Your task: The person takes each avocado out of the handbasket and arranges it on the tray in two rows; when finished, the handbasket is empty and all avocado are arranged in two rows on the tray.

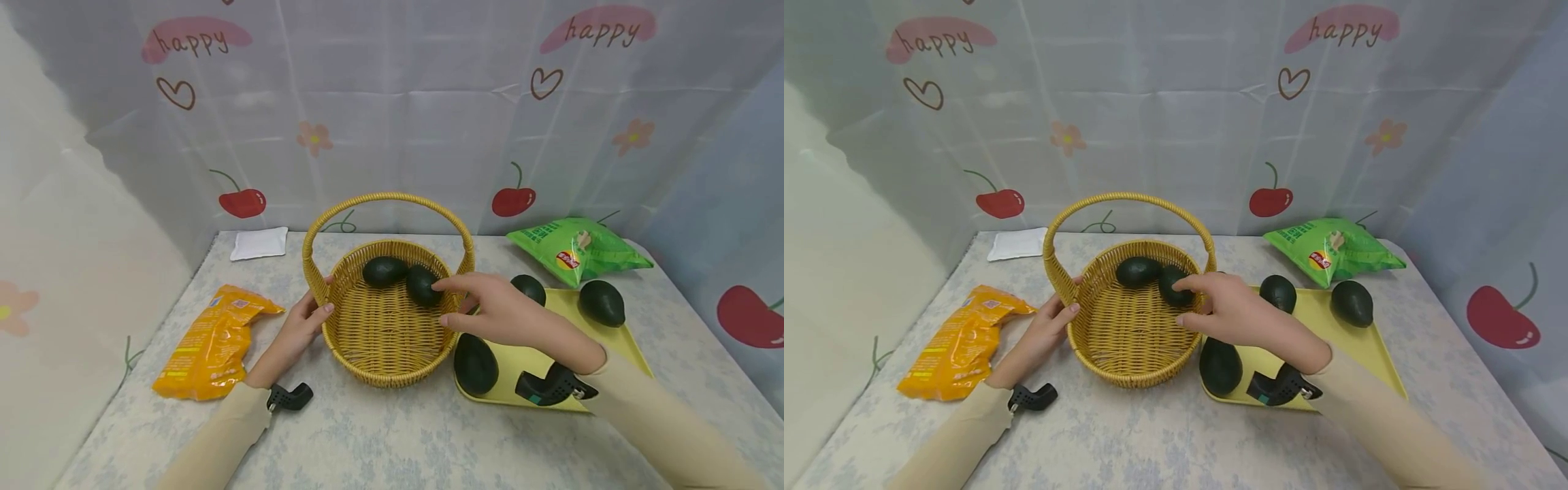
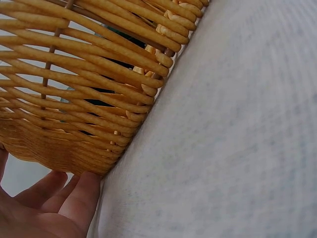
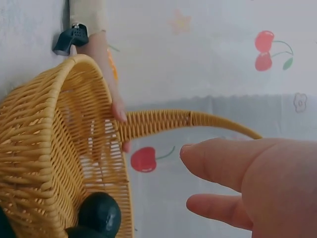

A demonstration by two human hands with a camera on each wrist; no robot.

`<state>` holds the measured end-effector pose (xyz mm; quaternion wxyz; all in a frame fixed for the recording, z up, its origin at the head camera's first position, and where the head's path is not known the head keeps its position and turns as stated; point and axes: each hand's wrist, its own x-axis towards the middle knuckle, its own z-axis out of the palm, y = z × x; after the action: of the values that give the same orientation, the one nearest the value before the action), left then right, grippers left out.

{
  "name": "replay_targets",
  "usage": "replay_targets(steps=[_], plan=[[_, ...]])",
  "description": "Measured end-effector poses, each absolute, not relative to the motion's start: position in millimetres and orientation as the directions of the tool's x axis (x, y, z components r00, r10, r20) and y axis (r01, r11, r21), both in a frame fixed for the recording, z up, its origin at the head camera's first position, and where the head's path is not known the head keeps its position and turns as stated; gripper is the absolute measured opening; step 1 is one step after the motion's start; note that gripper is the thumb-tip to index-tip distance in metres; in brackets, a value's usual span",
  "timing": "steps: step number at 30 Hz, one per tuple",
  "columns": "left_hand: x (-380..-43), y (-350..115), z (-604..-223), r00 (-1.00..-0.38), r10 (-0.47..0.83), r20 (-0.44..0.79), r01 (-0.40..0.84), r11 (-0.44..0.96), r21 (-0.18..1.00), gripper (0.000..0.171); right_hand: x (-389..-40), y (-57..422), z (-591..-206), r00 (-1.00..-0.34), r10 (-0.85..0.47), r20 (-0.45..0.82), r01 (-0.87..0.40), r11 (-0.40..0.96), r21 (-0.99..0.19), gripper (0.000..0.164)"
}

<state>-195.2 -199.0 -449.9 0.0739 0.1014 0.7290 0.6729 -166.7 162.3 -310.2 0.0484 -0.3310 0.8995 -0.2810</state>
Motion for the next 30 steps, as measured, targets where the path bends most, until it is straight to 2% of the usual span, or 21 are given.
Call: replay_targets(steps=[11, 20, 26, 30], plan=[[-196, -198, -450, -0.969, 0.247, 0.024, 0.043, 0.07, 0.997, 0.061, -191, 119, -302, -0.748, -0.663, 0.019, -0.565, 0.622, -0.542, 0.05], [-195, -200, -452, -0.967, 0.253, 0.024, 0.042, 0.064, 0.997, 0.061, -218, 94, -304, -0.773, -0.634, -0.023, -0.544, 0.681, -0.49, 0.052], [-195, -200, -451, -0.968, 0.251, 0.026, 0.042, 0.057, 0.998, 0.062, -239, 77, -312, -0.803, -0.582, -0.127, -0.451, 0.735, -0.506, 0.059], [-195, -199, -451, -0.965, 0.258, 0.034, 0.048, 0.05, 0.998, 0.062, -252, 67, -318, -0.824, -0.522, -0.22, -0.347, 0.773, -0.531, 0.062]])
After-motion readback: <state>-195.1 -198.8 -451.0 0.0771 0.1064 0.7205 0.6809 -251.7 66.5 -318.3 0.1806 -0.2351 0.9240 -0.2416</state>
